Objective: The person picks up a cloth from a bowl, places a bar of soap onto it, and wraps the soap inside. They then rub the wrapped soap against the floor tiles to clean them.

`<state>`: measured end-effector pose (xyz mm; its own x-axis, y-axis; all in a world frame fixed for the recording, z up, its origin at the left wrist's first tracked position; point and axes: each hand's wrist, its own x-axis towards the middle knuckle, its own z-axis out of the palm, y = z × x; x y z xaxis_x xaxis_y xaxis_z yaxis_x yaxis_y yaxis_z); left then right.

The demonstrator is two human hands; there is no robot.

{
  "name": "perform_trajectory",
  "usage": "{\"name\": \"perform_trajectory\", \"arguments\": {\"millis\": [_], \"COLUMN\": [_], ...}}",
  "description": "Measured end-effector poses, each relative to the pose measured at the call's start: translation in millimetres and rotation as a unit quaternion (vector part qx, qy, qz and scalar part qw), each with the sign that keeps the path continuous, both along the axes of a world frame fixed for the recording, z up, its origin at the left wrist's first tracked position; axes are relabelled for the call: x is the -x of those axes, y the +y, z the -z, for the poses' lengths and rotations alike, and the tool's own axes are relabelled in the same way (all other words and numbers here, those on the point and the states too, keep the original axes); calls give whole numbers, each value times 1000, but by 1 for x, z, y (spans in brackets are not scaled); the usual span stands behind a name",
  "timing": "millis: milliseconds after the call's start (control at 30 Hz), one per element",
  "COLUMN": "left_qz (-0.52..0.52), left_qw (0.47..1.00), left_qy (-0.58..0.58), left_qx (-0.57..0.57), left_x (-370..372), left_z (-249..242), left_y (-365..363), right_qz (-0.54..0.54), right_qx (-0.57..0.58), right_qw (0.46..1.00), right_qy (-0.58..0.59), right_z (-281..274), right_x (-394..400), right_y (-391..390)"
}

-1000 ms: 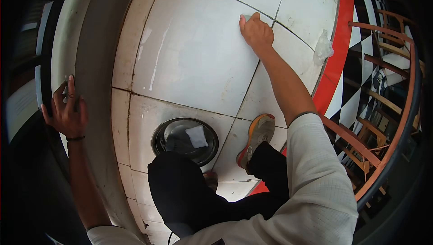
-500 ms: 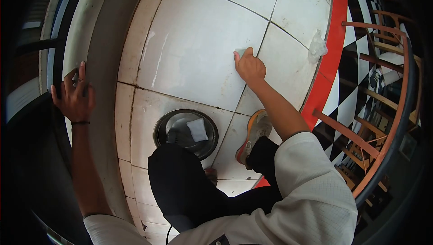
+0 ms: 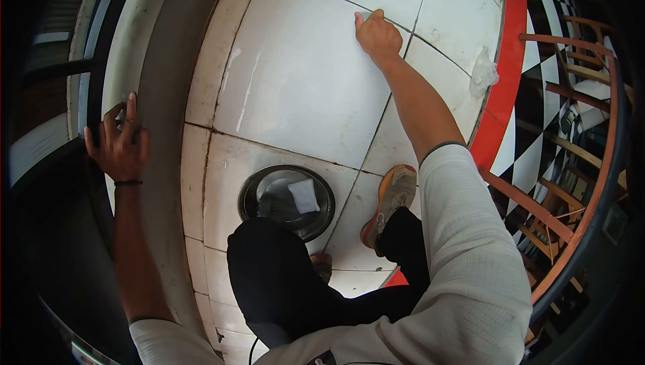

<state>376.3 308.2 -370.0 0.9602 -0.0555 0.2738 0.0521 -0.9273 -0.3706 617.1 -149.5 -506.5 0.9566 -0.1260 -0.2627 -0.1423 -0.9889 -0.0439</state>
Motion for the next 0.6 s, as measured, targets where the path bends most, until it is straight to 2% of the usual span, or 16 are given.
{"name": "perform_trajectory", "arguments": {"millis": [133,233,433,500,533,600], "left_qz": [-11,-7,1,2,3,1], "left_qw": [1000,1000,1000,1000,1000,1000], "left_qy": [10,4,-17,-15,-17,-7], "left_qx": [0,1,-10,-1,3,-10], "left_x": [-1,0,-2,-3,-3,-2], "left_z": [-2,-1,3,5,4,1], "left_y": [-3,-4,-1,-1,-2,-2], "right_qz": [-42,-52,-26,-47,-68,-24], "right_qx": [17,11,-16,-18,-27,-9], "right_qw": [998,995,998,998,997,999], "right_qy": [38,81,52,37,-21,-23], "right_z": [2,-6,-1,2,14,16], "right_x": [97,124,31,-3,-19,-46], "right_y": [-7,-8,27,36,37,53]}}
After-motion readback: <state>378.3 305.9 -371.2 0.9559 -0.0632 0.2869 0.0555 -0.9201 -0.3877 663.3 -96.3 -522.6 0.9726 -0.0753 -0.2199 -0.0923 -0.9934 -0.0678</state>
